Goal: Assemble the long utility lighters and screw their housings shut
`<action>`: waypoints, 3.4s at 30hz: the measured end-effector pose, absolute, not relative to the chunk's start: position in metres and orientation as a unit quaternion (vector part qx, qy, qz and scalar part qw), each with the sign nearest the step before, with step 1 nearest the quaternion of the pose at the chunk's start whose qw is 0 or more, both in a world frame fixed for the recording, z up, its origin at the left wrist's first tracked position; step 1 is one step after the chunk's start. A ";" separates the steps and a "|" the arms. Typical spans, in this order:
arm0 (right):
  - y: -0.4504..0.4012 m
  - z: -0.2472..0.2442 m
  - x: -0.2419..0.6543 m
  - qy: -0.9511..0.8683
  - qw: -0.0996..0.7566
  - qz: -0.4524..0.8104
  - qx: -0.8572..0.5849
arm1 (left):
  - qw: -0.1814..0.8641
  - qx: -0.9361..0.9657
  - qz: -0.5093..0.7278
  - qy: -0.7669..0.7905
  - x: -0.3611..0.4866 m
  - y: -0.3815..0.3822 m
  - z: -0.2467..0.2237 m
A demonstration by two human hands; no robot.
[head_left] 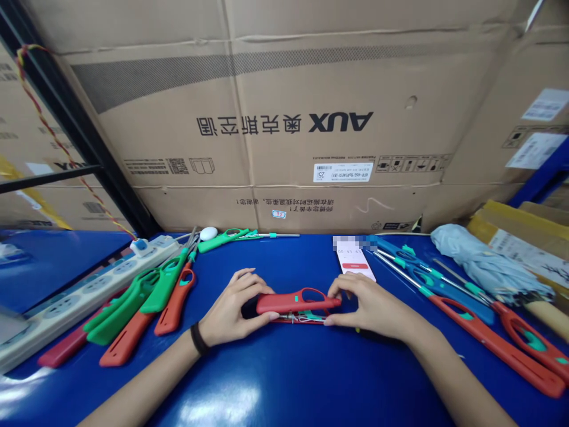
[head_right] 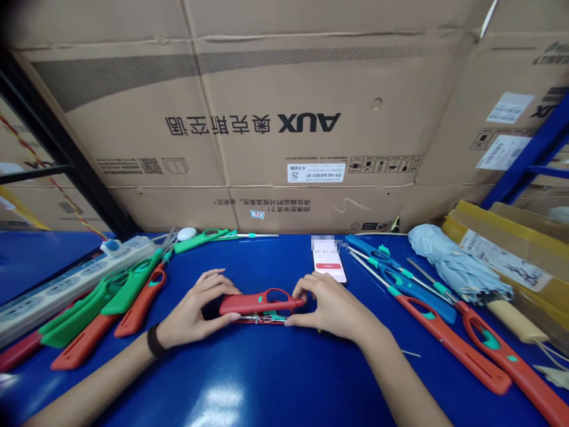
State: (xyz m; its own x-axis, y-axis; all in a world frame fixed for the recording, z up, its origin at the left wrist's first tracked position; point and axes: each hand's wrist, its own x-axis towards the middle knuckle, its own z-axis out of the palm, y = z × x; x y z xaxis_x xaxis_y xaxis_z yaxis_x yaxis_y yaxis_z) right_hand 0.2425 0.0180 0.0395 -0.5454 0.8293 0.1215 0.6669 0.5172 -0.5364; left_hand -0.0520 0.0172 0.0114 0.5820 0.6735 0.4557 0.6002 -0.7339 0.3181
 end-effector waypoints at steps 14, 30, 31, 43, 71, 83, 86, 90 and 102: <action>0.018 0.036 0.251 -0.846 0.143 0.226 -0.461 | 0.096 0.901 0.229 0.356 -0.051 0.019 0.010; 0.018 0.039 0.248 -0.851 0.127 0.232 -0.455 | 0.105 0.901 0.236 0.348 -0.051 0.017 0.010; 0.018 0.040 0.248 -0.852 0.129 0.227 -0.453 | 0.106 0.901 0.237 0.347 -0.051 0.017 0.010; 0.016 0.041 0.244 -0.849 0.126 0.219 -0.463 | 0.100 0.901 0.244 0.345 -0.052 0.017 0.012; 0.017 0.039 0.251 -0.843 0.117 0.241 -0.465 | 0.113 0.906 0.241 0.329 -0.051 0.016 0.013; 0.015 0.037 0.248 -0.823 0.106 0.291 -0.475 | 0.159 0.907 0.219 0.323 -0.052 0.016 0.016; 0.014 0.038 0.247 -0.820 0.103 0.298 -0.478 | 0.157 0.909 0.211 0.324 -0.053 0.017 0.016; 0.012 0.038 0.246 -0.821 0.095 0.301 -0.475 | 0.142 0.911 0.204 0.329 -0.053 0.016 0.016; -0.002 0.050 0.233 -0.855 0.042 0.187 -0.482 | 0.093 0.929 0.133 0.332 -0.048 0.019 0.029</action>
